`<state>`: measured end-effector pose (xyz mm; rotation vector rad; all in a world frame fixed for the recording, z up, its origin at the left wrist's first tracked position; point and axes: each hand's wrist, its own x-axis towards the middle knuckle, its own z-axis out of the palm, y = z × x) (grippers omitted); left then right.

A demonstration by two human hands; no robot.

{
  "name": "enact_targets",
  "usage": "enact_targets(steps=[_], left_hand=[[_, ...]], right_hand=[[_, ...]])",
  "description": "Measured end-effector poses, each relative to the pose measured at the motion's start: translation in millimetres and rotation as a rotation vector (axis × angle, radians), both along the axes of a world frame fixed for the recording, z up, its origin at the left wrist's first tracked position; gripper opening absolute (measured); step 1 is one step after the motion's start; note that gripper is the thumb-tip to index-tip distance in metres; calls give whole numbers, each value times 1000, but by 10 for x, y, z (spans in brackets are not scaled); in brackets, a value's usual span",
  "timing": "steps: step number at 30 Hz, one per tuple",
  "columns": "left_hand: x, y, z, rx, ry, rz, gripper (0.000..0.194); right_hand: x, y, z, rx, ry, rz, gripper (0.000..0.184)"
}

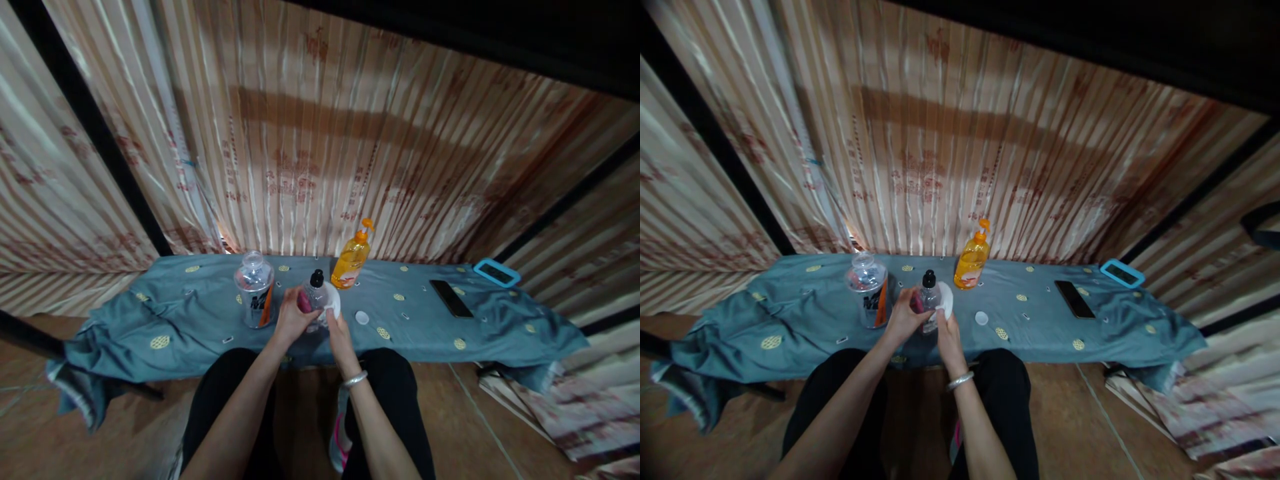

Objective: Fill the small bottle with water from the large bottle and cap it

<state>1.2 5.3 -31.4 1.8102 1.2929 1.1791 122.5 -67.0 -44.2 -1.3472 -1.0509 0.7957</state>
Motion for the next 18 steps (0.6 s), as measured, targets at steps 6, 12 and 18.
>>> enact_targets(steps=[6, 12, 18], left_hand=[[28, -49, 24, -1, -17, 11, 62], [-18, -124, 64, -106, -95, -65, 70], [-150, -148, 164, -146, -154, -12, 79]], right_hand=[[-84, 64, 362, 145, -42, 37, 55], [-50, 46, 0, 39, 139, 60, 61], [127, 93, -240, -43, 302, 80, 69]])
